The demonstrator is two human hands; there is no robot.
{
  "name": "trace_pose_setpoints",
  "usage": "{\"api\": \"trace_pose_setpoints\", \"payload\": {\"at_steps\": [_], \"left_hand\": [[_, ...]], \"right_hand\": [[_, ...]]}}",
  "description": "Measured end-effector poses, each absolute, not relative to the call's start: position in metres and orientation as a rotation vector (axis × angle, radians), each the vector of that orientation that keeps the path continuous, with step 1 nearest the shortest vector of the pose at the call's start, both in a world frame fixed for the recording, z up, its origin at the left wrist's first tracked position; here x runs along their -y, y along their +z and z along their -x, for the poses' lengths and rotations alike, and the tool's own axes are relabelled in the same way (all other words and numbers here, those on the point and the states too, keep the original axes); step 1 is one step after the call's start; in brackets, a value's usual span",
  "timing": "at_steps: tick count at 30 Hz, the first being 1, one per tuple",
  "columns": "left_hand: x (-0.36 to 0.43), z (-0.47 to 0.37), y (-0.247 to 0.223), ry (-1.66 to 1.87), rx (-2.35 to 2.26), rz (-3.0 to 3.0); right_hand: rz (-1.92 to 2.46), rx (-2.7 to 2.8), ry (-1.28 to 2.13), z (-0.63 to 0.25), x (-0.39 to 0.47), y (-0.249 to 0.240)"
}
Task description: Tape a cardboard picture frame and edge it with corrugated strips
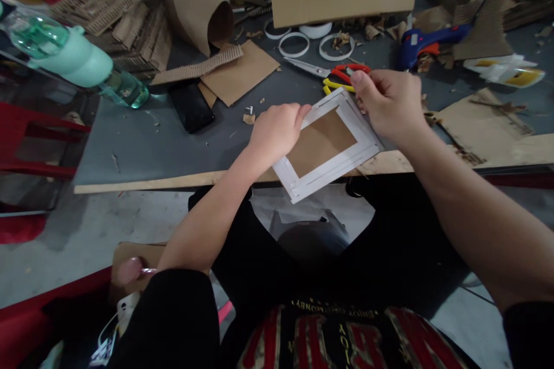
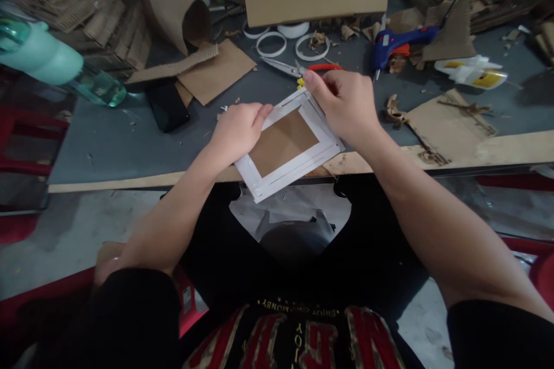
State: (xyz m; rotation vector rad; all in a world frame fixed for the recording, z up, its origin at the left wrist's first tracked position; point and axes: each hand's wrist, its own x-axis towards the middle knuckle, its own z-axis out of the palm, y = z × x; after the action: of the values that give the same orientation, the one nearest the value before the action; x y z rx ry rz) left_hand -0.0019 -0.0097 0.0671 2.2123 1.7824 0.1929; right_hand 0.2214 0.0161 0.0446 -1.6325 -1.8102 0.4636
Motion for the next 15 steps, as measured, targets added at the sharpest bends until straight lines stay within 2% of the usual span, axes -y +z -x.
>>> {"api": "trace_pose_setpoints", "payload": {"at_steps": [5,10,15], "left_hand": [[0.01,0.001,0.068,0.124,-1.642,-2.228],[0.013,0.0,0.065,0.014,-1.598,-2.285],[0.014,-0.002,0.063,-0.023,-1.588,-2.282]], "right_hand": [[1.553,2.066,0.405,-0.23,-0.013,0.055],[1.393,2.454,0.451,-0.23,-0.016,0.042],[1.299,2.576,0.395,-0.232,-0.018,0.036]]}}
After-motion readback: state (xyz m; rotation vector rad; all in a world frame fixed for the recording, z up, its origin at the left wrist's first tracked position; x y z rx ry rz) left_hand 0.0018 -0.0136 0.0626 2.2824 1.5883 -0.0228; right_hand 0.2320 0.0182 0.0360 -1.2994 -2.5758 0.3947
